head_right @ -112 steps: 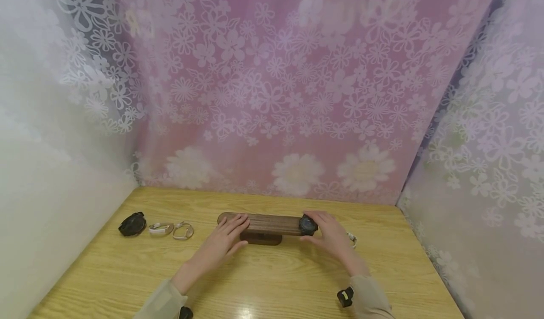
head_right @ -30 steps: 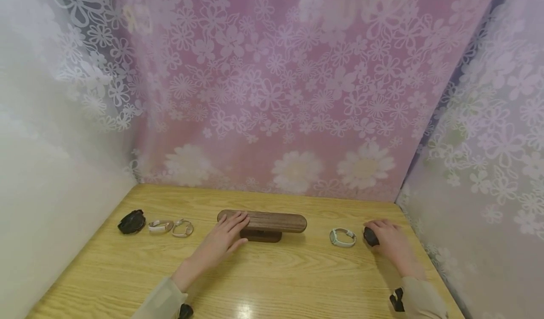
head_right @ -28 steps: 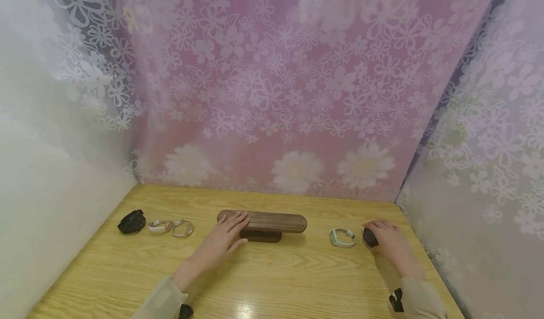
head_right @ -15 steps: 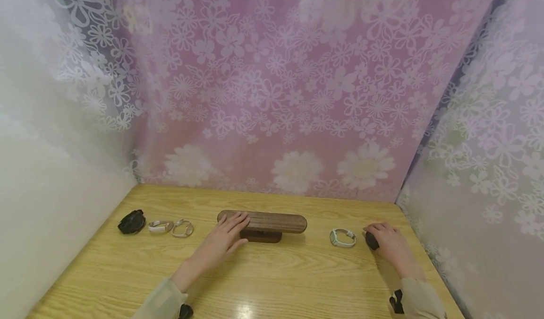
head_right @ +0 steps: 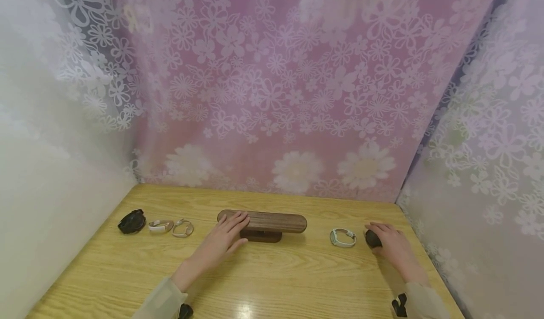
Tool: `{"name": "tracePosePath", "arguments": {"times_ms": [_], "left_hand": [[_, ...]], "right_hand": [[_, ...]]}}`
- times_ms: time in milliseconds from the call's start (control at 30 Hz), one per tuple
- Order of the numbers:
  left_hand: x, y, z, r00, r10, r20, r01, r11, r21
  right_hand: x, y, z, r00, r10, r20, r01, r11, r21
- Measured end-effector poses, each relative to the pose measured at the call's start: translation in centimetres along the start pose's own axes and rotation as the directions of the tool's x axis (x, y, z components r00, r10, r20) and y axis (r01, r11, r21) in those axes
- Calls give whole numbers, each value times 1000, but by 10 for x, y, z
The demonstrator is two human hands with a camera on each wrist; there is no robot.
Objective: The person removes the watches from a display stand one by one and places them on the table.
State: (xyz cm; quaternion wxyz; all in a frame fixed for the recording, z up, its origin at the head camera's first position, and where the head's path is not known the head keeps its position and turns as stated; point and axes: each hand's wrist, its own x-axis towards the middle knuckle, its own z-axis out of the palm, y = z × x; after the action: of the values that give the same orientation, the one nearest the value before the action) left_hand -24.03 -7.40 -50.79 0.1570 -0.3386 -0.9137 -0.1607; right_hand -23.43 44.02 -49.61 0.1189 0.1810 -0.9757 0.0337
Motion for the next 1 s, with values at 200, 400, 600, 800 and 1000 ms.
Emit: {"name": "tracePosePath", "arguments": {"times_ms": [200, 400, 600, 800, 1000], "left_hand": [[-1, 0, 0, 1000, -6, 7, 5, 1000, 6], [0, -1, 1, 1000, 2, -4, -2, 1000, 26], [0, -1, 0, 1000, 0, 2, 0, 1000, 28], [0, 0, 0, 1000, 2, 3, -2, 1000, 28], [0, 0, 0, 1000, 1, -9, -1, 1000, 1]], "right_hand": [[-3, 1, 1, 993, -48, -105, 46, 999, -18], [-2, 0, 3, 989, -59, -137, 55, 998, -33], [-3, -1, 1, 993, -41, -110, 39, 999, -25], [-2, -3, 1, 985, -53, -165, 50, 999, -21], [6, -13, -6, 964, -81, -254, 74, 997, -39]]}}
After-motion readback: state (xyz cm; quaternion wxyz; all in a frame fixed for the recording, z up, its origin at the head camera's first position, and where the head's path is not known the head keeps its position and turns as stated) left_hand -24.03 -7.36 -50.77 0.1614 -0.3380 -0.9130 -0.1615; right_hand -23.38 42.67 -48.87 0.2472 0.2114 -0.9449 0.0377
